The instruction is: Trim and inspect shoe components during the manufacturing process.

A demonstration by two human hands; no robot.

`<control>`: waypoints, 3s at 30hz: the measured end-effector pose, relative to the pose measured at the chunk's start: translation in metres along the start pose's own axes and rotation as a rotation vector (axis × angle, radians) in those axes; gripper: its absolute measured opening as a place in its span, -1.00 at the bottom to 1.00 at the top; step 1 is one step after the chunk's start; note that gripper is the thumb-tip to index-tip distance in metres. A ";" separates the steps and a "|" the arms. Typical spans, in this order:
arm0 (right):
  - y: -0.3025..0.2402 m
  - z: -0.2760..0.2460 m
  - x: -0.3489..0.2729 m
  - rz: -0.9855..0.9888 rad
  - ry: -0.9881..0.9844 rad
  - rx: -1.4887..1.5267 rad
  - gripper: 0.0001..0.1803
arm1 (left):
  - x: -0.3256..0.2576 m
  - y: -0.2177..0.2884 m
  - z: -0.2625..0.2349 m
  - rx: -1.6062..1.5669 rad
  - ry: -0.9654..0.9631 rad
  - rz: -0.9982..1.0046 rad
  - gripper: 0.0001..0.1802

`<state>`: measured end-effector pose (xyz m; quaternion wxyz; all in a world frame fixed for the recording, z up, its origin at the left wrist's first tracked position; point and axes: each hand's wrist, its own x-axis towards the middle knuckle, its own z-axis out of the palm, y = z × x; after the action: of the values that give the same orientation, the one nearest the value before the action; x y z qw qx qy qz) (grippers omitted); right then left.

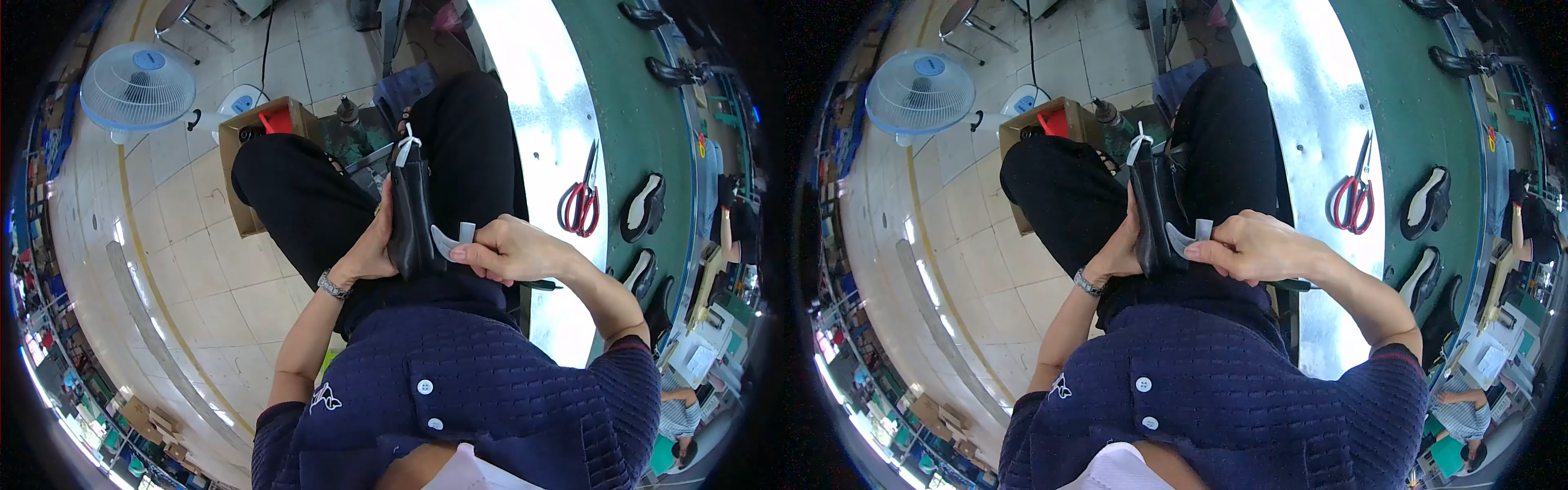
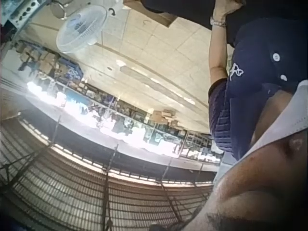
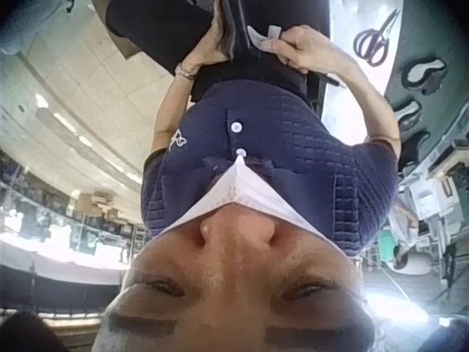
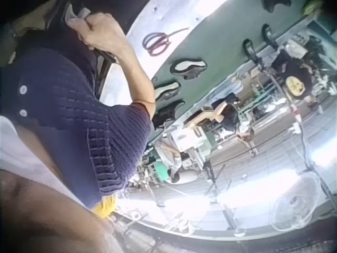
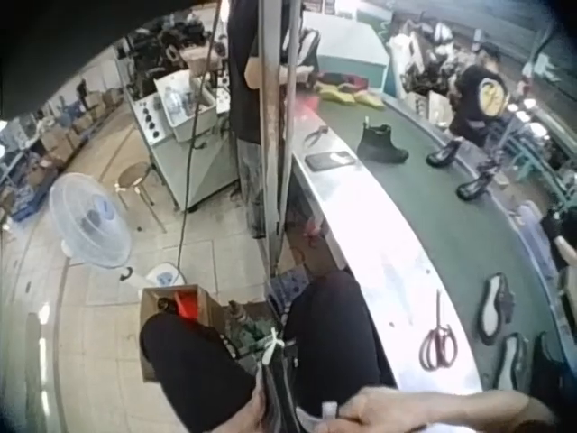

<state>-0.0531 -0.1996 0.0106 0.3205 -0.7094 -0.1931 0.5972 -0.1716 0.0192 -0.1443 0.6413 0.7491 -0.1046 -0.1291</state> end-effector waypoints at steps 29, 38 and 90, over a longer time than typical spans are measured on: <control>0.103 -0.066 0.017 -0.245 1.031 -0.702 -0.12 | 0.050 0.067 -0.052 -0.360 0.156 -0.019 0.56; 0.026 -0.008 0.019 -0.756 0.630 0.715 0.20 | 0.093 0.129 -0.049 -0.561 -0.016 -0.330 -0.09; 0.066 -0.546 0.159 -0.179 1.833 -0.194 -0.59 | 0.064 -0.027 -0.134 1.220 0.661 -0.314 -0.83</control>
<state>0.5033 -0.2653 -0.1054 0.3322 -0.9108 0.0327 -0.2430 -0.0670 0.1281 -0.1550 0.0795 0.9807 0.1509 0.0953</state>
